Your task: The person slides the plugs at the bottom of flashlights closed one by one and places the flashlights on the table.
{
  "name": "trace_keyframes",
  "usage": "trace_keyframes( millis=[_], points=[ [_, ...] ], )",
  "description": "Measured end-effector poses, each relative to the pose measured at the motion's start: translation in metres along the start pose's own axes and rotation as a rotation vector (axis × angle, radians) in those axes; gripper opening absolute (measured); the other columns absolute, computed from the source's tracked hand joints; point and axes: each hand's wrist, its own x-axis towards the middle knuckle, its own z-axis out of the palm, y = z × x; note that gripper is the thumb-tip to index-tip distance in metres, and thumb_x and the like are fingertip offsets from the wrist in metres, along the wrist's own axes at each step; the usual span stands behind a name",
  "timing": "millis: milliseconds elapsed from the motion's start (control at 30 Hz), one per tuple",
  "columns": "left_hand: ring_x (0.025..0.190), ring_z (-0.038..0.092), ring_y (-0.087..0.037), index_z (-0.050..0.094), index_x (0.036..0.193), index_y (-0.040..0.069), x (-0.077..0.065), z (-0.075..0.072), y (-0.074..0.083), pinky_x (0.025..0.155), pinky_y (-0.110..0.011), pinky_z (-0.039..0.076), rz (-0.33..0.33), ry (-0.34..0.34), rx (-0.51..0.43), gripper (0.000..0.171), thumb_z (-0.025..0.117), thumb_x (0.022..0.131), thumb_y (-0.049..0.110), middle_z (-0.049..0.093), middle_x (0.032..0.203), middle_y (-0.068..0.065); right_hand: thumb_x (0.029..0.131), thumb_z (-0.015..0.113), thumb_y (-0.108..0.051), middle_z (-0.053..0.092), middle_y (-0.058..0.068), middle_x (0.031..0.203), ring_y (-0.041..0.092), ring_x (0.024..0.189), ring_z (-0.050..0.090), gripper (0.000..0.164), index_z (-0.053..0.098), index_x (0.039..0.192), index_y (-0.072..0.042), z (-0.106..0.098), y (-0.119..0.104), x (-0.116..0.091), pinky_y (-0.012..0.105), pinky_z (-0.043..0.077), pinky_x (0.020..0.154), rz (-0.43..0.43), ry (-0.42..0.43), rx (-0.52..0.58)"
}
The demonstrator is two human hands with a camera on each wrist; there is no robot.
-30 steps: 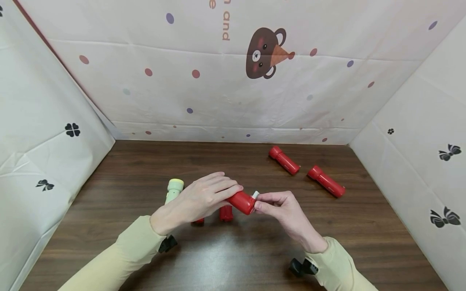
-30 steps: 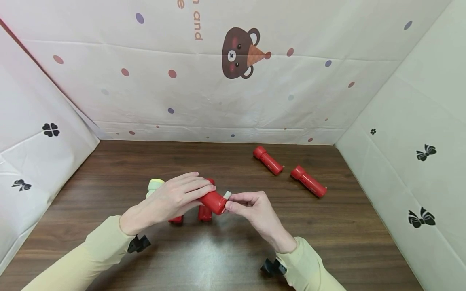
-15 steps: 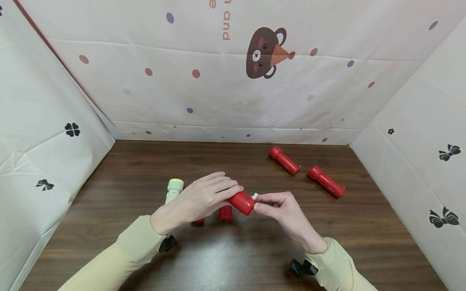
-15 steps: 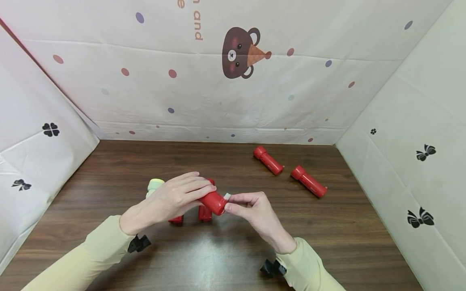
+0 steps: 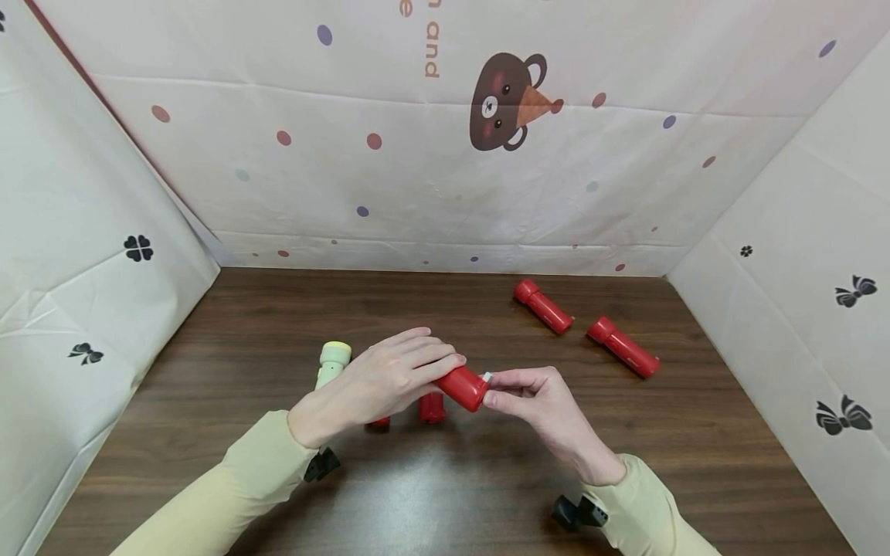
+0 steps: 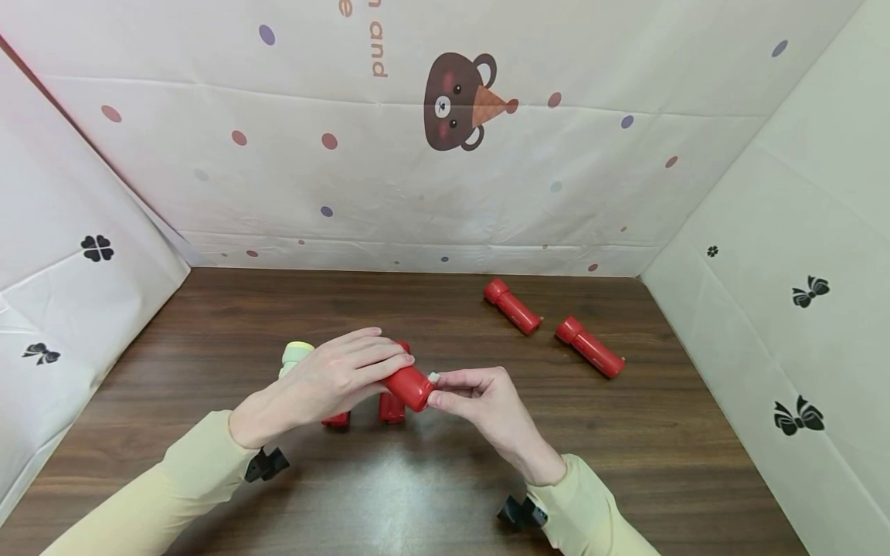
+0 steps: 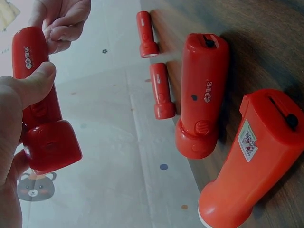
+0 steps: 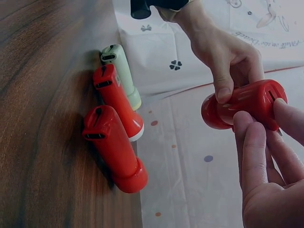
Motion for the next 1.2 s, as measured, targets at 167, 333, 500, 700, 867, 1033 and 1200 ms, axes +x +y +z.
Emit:
trace_keyframes(
  millis=[167,333,500,700,867,1033,1200],
  points=[
    [0.111,0.072,-0.01,0.072,0.125,0.014,0.0,-0.0002,0.0003,0.109,-0.036,0.058,0.001,-0.004,0.0,0.049,0.093,0.081,0.019,0.077,0.118,0.003,0.092,0.078,-0.007,0.081,-0.016,0.097,0.006,0.088,0.074,0.022,0.079,0.113,0.001,0.0009,0.0002,-0.0005,0.023,0.061,0.078,-0.006,0.002,0.005],
    [0.111,0.072,-0.009,0.072,0.125,0.014,-0.0002,0.0004,0.0006,0.109,-0.036,0.058,0.006,0.003,0.002,0.049,0.093,0.081,0.019,0.077,0.117,0.004,0.092,0.079,-0.007,0.081,-0.016,0.097,0.006,0.087,0.074,0.027,0.076,0.115,0.008,0.0018,0.0001,-0.001,0.023,0.062,0.078,-0.002,0.008,0.003],
    [0.11,0.072,-0.009,0.072,0.124,0.014,-0.0001,0.0005,0.001,0.109,-0.036,0.058,0.008,0.008,0.007,0.048,0.092,0.081,0.018,0.077,0.117,0.004,0.092,0.078,-0.007,0.08,-0.017,0.098,0.006,0.088,0.074,0.039,0.067,0.12,0.018,0.0024,-0.0009,-0.0018,0.023,0.062,0.079,-0.003,0.002,-0.006],
    [0.111,0.072,-0.009,0.072,0.125,0.013,0.0005,0.0,0.0006,0.11,-0.036,0.057,0.018,0.014,0.011,0.048,0.092,0.082,0.019,0.077,0.117,0.004,0.092,0.078,-0.006,0.08,-0.017,0.098,0.006,0.087,0.075,0.04,0.066,0.121,0.019,0.0029,-0.0015,-0.0024,0.023,0.062,0.079,-0.004,0.007,-0.007],
    [0.11,0.072,-0.009,0.072,0.124,0.013,0.0,0.0007,0.0002,0.109,-0.035,0.058,0.017,0.019,0.002,0.047,0.092,0.082,0.018,0.077,0.116,0.004,0.092,0.079,-0.006,0.08,-0.017,0.097,0.006,0.086,0.074,0.04,0.067,0.121,0.019,0.0033,-0.0014,-0.0026,0.023,0.062,0.078,-0.002,0.014,-0.012],
    [0.111,0.071,-0.009,0.072,0.125,0.013,0.0002,0.0008,0.0003,0.109,-0.036,0.058,0.014,0.011,-0.005,0.047,0.091,0.083,0.018,0.076,0.117,0.004,0.092,0.079,-0.007,0.08,-0.018,0.098,0.006,0.087,0.075,0.039,0.068,0.121,0.018,0.0028,-0.002,-0.0032,0.023,0.063,0.079,0.007,0.014,-0.018],
    [0.11,0.071,-0.009,0.072,0.125,0.013,0.0008,0.0006,0.0002,0.107,-0.036,0.058,0.027,0.016,-0.005,0.048,0.092,0.081,0.017,0.076,0.117,0.004,0.092,0.079,-0.007,0.08,-0.018,0.098,0.006,0.087,0.075,0.039,0.068,0.121,0.017,0.0026,-0.0027,-0.0038,0.023,0.063,0.08,0.006,0.011,-0.024]
  ],
)
